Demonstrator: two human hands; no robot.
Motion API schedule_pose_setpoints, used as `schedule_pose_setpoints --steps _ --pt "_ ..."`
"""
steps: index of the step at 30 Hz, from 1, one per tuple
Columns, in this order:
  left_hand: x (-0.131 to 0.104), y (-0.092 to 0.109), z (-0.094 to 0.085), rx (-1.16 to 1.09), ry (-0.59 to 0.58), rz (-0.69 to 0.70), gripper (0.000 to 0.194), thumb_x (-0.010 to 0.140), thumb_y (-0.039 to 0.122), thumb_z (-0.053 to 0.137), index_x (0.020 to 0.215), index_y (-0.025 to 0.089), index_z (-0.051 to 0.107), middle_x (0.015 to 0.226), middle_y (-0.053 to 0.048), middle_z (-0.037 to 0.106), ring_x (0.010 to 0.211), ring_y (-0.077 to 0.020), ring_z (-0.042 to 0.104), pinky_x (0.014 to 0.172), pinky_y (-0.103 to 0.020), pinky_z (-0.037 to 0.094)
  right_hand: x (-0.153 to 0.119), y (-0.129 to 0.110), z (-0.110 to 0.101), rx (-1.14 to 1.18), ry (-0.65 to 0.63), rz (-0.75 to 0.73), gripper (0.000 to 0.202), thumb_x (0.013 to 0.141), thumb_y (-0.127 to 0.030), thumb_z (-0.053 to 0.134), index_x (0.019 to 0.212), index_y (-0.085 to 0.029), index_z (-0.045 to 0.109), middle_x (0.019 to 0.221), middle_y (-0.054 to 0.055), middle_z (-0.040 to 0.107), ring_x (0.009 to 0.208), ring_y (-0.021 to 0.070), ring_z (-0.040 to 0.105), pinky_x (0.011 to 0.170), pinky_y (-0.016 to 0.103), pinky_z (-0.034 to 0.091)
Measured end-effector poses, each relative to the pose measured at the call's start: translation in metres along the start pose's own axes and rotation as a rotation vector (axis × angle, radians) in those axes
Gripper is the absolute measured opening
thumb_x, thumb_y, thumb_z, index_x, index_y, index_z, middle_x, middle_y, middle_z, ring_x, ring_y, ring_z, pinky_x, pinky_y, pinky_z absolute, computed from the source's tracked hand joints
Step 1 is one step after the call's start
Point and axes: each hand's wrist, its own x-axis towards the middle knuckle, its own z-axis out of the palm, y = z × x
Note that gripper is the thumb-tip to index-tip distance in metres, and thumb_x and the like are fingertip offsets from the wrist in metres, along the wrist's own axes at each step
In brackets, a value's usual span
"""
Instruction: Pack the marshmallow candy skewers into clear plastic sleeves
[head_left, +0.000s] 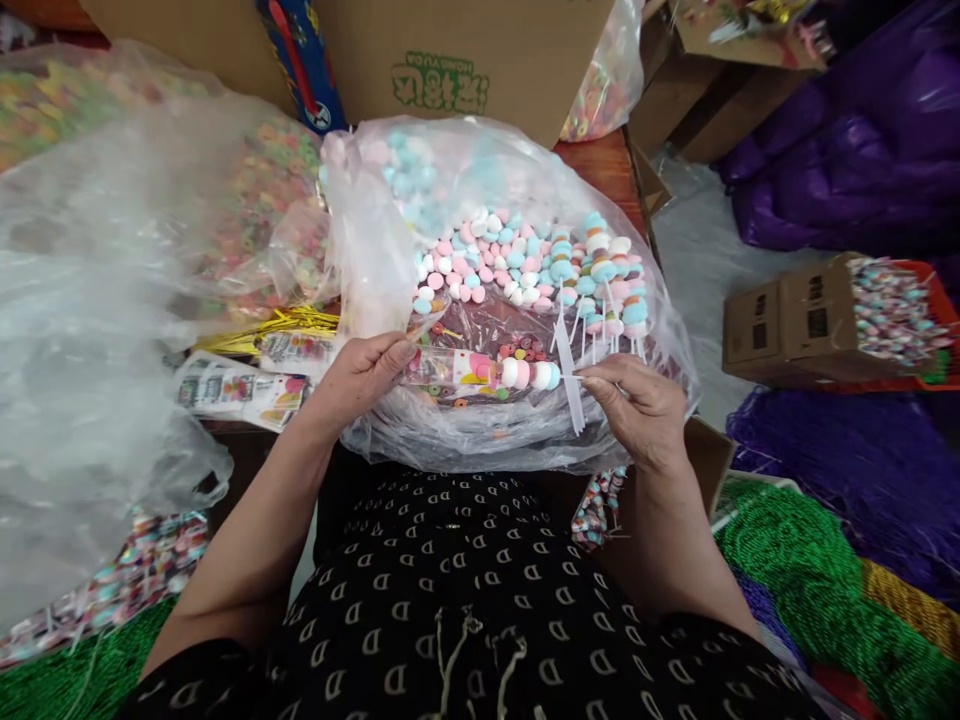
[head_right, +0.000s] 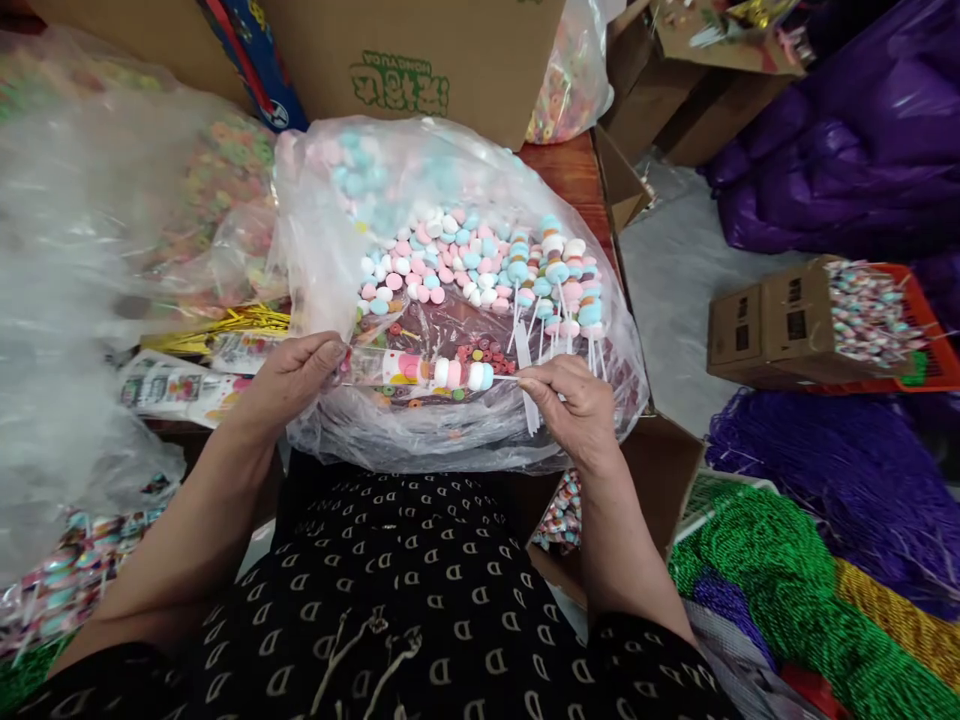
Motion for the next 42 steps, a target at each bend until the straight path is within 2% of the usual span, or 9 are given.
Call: schedule_pose_setpoints --steps 6,12,17,22,25,28,31,36,42 --pt "0.004 0.005 0.003 0.054 -0.092 0.053 0.047 0.100 0.051 0.050 0.064 0.021 0.045 0.057 0.005 0.039 0.054 -0.0101 0.035 0.055 -0.026 0.031 -0.003 0.006 0.005 0.033 -0.044 -0.079 0.020 0.097 -0.043 0.071 0.087 -0.029 0.082 0.073 0.000 0.078 0.072 0.0195 0.071 0.085 0.039 0.058" --pt "0.006 0.007 0.014 0.053 -0.166 0.053 0.050 0.099 0.057 0.050 0.063 0.022 0.044 0.057 0.004 0.036 0.055 -0.0118 0.034 0.057 -0.028 0.030 -0.006 -0.011 0.015 0.149 -0.109 0.070 0.015 0.094 -0.036 0.074 0.084 -0.026 0.078 0.076 0.001 0.078 0.073 0.0172 0.071 0.078 0.034 0.057" --pt "0.005 0.005 0.019 -0.005 -0.137 0.000 0.053 0.094 0.059 0.060 0.060 0.021 0.046 0.057 0.004 0.041 0.058 -0.0122 0.040 0.059 -0.027 0.033 -0.009 -0.020 0.027 0.193 -0.089 0.236 0.014 0.091 -0.034 0.075 0.082 -0.023 0.076 0.081 0.003 0.079 0.074 0.0175 0.073 0.074 0.032 0.059" --pt "0.002 0.012 0.025 -0.583 0.068 -0.115 0.051 0.083 0.071 0.073 0.100 0.023 0.070 0.101 -0.006 0.073 0.089 -0.0191 0.066 0.069 -0.026 0.052 -0.012 -0.021 0.036 0.259 -0.027 0.338 0.011 0.088 -0.032 0.076 0.082 -0.023 0.076 0.073 0.000 0.076 0.065 0.0150 0.069 0.065 0.028 0.055" --pt "0.001 0.019 0.035 -0.928 0.165 -0.123 0.068 0.080 0.084 0.064 0.119 0.028 0.070 0.123 -0.011 0.074 0.116 -0.0278 0.070 0.080 -0.033 0.060 -0.013 -0.025 0.046 0.265 0.053 0.377 0.011 0.088 -0.033 0.075 0.082 -0.022 0.075 0.072 -0.001 0.074 0.063 0.0139 0.066 0.063 0.027 0.054" --pt "0.003 0.022 0.049 -1.036 0.245 -0.042 0.079 0.069 0.082 0.077 0.128 0.031 0.067 0.136 -0.010 0.070 0.129 -0.0320 0.066 0.095 -0.040 0.060 -0.015 -0.032 0.059 0.255 0.083 0.391 0.012 0.090 -0.032 0.070 0.085 -0.022 0.074 0.073 -0.001 0.074 0.061 0.0128 0.063 0.062 0.026 0.052" --pt "0.007 0.022 0.060 -1.091 0.301 -0.046 0.079 0.065 0.070 0.089 0.128 0.030 0.066 0.126 -0.008 0.073 0.121 -0.0288 0.070 0.099 -0.039 0.059 -0.018 -0.040 0.072 0.231 0.091 0.358 0.011 0.091 -0.029 0.067 0.090 -0.024 0.076 0.074 -0.001 0.075 0.059 0.0126 0.063 0.058 0.025 0.051" --pt "0.017 0.026 0.067 -1.188 0.357 -0.146 0.037 0.088 0.049 0.080 0.112 0.023 0.069 0.083 0.001 0.067 0.091 -0.0172 0.073 0.093 -0.034 0.060 -0.024 -0.045 0.084 0.129 0.087 0.264 0.012 0.093 -0.030 0.066 0.093 -0.025 0.077 0.084 0.002 0.081 0.071 0.0173 0.074 0.067 0.029 0.060" --pt "0.022 0.031 0.080 -1.245 0.338 -0.175 0.017 0.095 0.036 0.074 0.094 0.021 0.065 0.074 0.005 0.060 0.079 -0.0112 0.069 0.086 -0.029 0.060 -0.027 -0.046 0.093 0.096 0.092 0.186 0.013 0.096 -0.031 0.065 0.094 -0.027 0.077 0.086 0.004 0.083 0.071 0.0188 0.077 0.067 0.031 0.062"
